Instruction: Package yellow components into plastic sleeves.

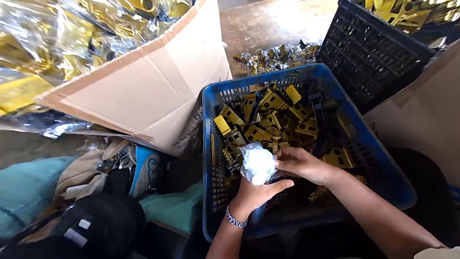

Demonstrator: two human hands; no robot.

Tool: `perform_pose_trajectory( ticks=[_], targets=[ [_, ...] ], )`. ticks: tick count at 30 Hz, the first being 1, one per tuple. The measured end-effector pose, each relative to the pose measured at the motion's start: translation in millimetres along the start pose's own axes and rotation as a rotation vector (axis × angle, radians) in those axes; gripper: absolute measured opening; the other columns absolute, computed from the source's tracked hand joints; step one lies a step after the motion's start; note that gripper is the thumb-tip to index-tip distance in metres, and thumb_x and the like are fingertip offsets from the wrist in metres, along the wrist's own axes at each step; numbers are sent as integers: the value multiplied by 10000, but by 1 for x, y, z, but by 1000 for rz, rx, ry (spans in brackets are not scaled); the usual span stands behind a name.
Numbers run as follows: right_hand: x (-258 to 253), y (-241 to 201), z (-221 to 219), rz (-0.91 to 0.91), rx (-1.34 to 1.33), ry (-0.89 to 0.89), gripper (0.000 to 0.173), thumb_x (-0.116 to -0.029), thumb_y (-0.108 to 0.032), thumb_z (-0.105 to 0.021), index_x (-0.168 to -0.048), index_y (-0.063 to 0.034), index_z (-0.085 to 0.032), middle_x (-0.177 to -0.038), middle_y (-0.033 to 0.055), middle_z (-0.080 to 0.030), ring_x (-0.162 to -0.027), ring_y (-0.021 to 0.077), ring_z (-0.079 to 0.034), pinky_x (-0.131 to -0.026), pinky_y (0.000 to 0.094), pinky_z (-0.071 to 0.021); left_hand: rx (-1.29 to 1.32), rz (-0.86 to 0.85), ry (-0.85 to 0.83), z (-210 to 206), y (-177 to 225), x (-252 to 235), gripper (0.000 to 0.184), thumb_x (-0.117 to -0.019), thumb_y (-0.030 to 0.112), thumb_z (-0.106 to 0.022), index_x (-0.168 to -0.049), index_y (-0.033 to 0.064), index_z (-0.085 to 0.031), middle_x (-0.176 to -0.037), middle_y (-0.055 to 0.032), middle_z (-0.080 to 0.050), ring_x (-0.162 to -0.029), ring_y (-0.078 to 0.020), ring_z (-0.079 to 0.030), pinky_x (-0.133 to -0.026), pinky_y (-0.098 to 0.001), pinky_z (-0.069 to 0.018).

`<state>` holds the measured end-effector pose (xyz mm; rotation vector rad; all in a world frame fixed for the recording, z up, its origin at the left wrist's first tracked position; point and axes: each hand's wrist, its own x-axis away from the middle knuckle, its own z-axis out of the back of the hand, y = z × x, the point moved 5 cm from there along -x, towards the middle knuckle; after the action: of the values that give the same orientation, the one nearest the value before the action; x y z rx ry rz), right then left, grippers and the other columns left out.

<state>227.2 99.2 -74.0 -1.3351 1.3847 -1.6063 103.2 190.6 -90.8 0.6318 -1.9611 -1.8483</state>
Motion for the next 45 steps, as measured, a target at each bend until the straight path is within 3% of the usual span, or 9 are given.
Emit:
perform_pose_trajectory(
  ticks=[10, 14, 19, 23, 26, 34, 38, 41, 45],
  targets=[
    [-3, 24, 2, -93, -189, 74, 331, -832, -54, -781, -718, -168, -491, -525, -83, -522, -387, -2, -431, -396, 161, -373, -657, -77, 409, 64, 17, -23, 257, -888, 104, -651, -1020, -116, -665, -814, -109, -716, -726, -144, -707, -722, -340, -587],
    [4, 10, -21, 88, 293, -18, 279, -759, -147, -851, -791, 11, -623, -695, -8, -580, -627, 5, -514, -597, 189, -436, -33, 76, -12, 9, 8, -1, 504, -679, 75, -891, -1085, -10, -603, -895, 57, -700, -830, 1, -678, -805, -216, -590],
    [-6, -12, 20, 143, 322, 129, 282, -870, -162, -778, -745, -58, -549, -657, -65, -532, -576, -20, -493, -563, 171, -433, -378, -248, 244, 52, 16, -15, 209, -752, 66, -777, -883, -7, -631, -790, 49, -635, -773, 23, -618, -758, -175, -542],
    [-48, -4, 53, -175, 682, 196, 356, -998, -227, -690, -1260, 5, -625, -1002, 205, -683, -813, 291, -677, -774, 455, -576, -439, -293, 528, 81, 27, -17, 180, -780, 15, -678, -951, 4, -624, -870, 37, -693, -787, 2, -661, -733, -205, -577],
    [-73, 37, 23, -478, 1038, -177, 603, -1094, -424, -447, -1578, -71, -377, -1416, 316, -528, -1246, 484, -565, -1027, 651, -433, -401, -314, 531, 79, 30, -16, 200, -796, 7, -681, -991, -2, -634, -908, 44, -704, -873, 5, -673, -815, -209, -578],
    [-73, 36, 2, -467, 1332, -406, 655, -1078, -502, -429, -1421, 47, -531, -1360, 356, -549, -1312, 529, -503, -1055, 694, -385, -310, -345, 499, 75, 28, -19, 210, -777, 26, -675, -978, 6, -615, -861, 55, -705, -816, -1, -685, -762, -206, -590],
    [-17, -4, 45, 72, 933, -48, 314, -1043, -183, -589, -1244, 42, -675, -1187, 273, -677, -1022, 360, -697, -906, 489, -565, -299, -444, 427, 62, 26, -17, 198, -805, 77, -755, -959, 35, -637, -850, 79, -690, -805, 15, -671, -766, -205, -596],
    [33, -17, 77, 166, 293, 247, 584, -953, -105, -645, -1498, -90, -436, -1240, 95, -673, -861, 189, -745, -638, 347, -657, -364, -436, 418, 57, 20, -16, 220, -814, 120, -798, -944, 8, -660, -861, 38, -691, -839, 12, -664, -827, -200, -577],
    [44, -3, 62, 209, -58, 76, 788, -819, -213, -790, -1500, -170, -397, -1215, -6, -685, -1016, 175, -714, -851, 391, -636, -387, -398, 426, 52, 19, -17, 210, -803, 90, -793, -935, -7, -661, -875, 18, -692, -869, 21, -658, -859, -182, -561]
  ],
)
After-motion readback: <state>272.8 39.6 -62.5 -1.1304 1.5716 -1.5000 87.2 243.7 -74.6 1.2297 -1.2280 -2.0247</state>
